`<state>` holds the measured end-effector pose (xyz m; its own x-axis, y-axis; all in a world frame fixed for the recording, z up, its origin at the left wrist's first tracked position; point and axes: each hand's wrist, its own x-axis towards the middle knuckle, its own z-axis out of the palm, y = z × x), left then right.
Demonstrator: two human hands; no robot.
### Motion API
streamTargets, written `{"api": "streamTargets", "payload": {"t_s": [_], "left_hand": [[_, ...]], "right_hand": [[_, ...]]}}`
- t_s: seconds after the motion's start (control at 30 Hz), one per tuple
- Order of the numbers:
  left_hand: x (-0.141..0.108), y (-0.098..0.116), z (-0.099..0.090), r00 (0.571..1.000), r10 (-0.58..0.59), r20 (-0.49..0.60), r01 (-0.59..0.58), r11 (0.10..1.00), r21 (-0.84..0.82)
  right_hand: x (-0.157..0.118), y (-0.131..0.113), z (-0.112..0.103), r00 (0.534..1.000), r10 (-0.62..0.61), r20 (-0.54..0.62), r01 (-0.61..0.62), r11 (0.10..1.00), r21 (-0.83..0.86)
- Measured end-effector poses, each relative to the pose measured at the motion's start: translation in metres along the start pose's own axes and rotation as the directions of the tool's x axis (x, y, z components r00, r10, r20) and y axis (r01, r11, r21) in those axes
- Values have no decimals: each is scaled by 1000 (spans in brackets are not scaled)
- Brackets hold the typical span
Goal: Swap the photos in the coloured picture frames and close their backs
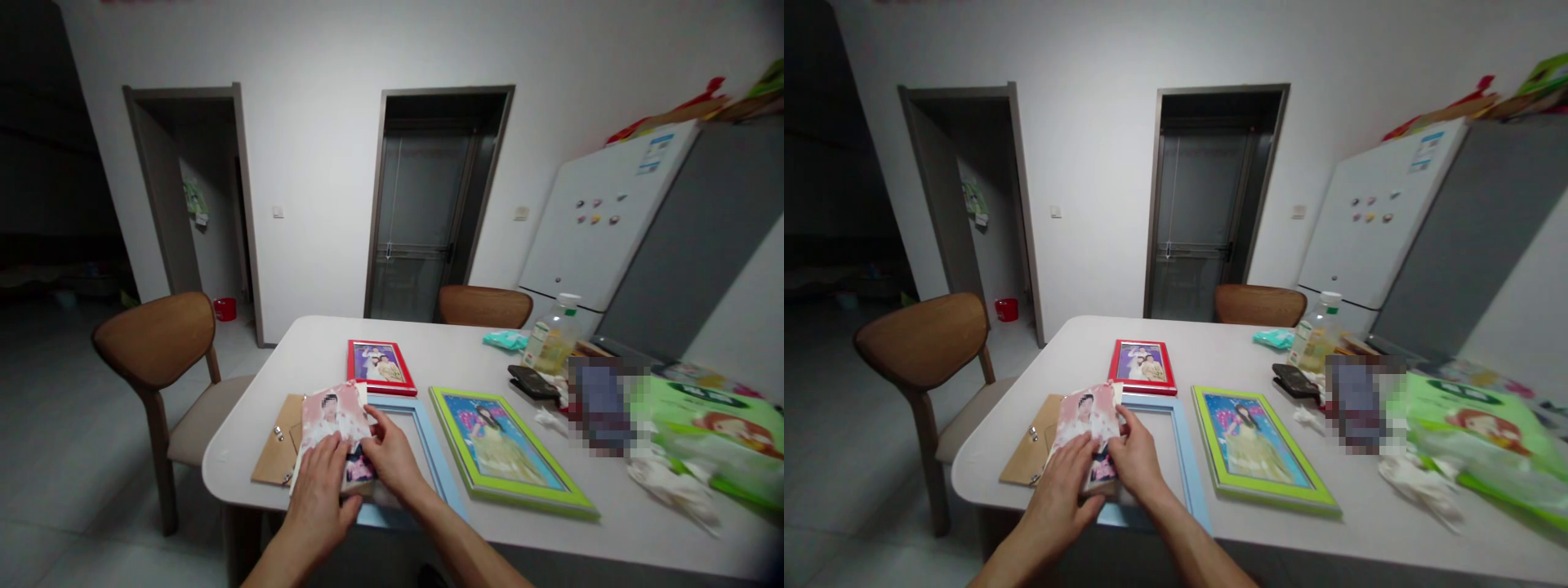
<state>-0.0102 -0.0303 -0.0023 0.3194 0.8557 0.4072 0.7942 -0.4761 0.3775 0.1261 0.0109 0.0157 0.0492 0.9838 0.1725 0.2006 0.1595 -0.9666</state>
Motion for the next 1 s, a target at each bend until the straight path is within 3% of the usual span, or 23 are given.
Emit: {"api": "streamTargets", "payload": {"t_s": [0.13,0.23,0.3,0.37,0.43,0.5,0.57,0.63,0.77,0.9,1.0], "left_hand": [[12,7,0,990,33,-138,-36,999,-22],[22,11,-9,960,73,-269,-123,977,-173],[27,16,-17,945,-5,-326,-109,937,-332],[31,22,-21,919,-181,-350,-26,858,-512],[32,30,-20,873,-372,-317,48,710,-702],[32,37,-13,846,-490,-213,89,523,-848],[31,43,-5,855,-508,-106,124,399,-909],[30,44,2,891,-453,-32,151,362,-920],[26,31,6,910,-414,-6,190,430,-882],[19,17,4,935,-352,47,287,672,-683],[11,18,7,967,-244,78,249,826,-505]], "right_hand": [[-7,-34,1,998,-54,19,49,978,201],[-12,-49,-4,997,-56,57,37,956,292],[-13,-47,-9,998,-41,53,25,963,268],[-12,-35,-15,999,26,-18,-22,980,196],[-10,-20,-20,981,174,-86,-156,970,184],[-11,-9,-23,954,298,-37,-276,920,277],[-12,-5,-28,957,287,37,-278,878,390],[-12,-5,-35,973,228,26,-216,876,432],[-6,1,-60,964,265,-34,-244,923,296],[4,24,-85,958,284,-27,-278,951,138],[12,35,-91,974,220,-45,-223,972,-69]]}}
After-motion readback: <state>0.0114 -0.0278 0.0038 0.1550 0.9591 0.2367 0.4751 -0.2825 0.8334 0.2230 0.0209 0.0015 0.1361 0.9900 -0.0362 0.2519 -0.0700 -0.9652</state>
